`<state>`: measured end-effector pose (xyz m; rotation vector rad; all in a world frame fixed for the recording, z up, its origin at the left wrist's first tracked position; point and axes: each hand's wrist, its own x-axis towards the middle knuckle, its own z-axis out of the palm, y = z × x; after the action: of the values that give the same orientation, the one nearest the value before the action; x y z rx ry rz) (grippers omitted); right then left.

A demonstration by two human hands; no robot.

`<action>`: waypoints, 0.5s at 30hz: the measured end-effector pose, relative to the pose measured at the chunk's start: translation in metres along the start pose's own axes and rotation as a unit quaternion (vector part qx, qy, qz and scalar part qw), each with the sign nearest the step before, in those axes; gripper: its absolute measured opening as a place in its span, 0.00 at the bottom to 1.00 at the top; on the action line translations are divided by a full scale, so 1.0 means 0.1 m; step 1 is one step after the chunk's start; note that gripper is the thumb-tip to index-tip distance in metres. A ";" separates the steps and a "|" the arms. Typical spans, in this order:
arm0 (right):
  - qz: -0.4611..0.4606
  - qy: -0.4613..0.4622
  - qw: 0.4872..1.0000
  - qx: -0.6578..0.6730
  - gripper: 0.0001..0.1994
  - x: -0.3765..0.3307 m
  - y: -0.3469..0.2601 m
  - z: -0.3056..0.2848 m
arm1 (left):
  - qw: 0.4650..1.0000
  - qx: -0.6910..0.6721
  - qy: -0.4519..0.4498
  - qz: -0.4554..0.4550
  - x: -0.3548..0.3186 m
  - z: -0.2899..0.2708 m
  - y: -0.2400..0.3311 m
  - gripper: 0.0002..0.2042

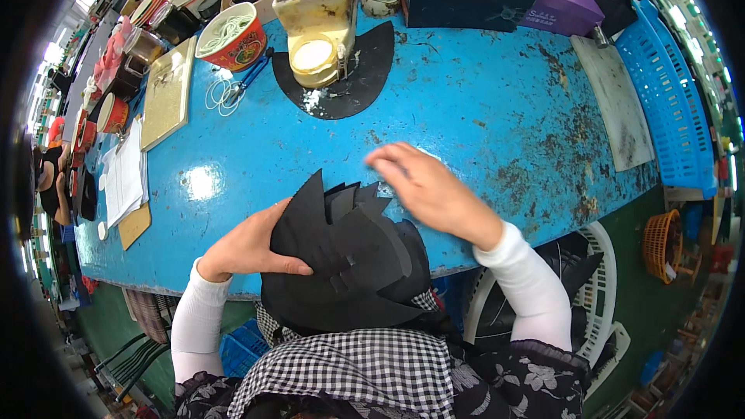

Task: The person trims excess material and threads from shoe uppers using nippers, then stacks the trimmed components.

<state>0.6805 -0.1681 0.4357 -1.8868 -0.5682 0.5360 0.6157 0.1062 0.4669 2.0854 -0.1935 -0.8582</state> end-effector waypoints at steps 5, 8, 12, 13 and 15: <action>0.119 -0.004 0.970 0.212 0.18 -0.53 0.02 0.04 | 0.996 -0.073 0.027 0.049 -0.12 0.19 -0.21 0.52; 0.069 -0.026 0.966 0.247 0.18 -0.64 0.11 0.38 | 0.995 -0.073 0.040 0.059 -0.13 0.26 -0.03 0.52; 0.041 -0.017 0.944 0.328 0.17 -0.63 0.09 0.52 | 0.983 -0.138 0.095 0.074 -0.23 0.32 0.01 0.46; 0.037 -0.020 0.944 0.328 0.17 -0.60 0.07 0.52 | 0.983 -0.136 0.099 0.074 -0.24 0.32 -0.03 0.46; 0.010 -0.035 0.968 0.250 0.16 -0.52 0.03 0.50 | 0.977 -0.211 -0.016 0.018 -0.26 0.31 -0.15 0.39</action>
<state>0.6103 -0.1646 0.4204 -1.3998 -0.4111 0.6902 0.5740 0.1055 0.4560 1.6682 -0.0583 -0.8294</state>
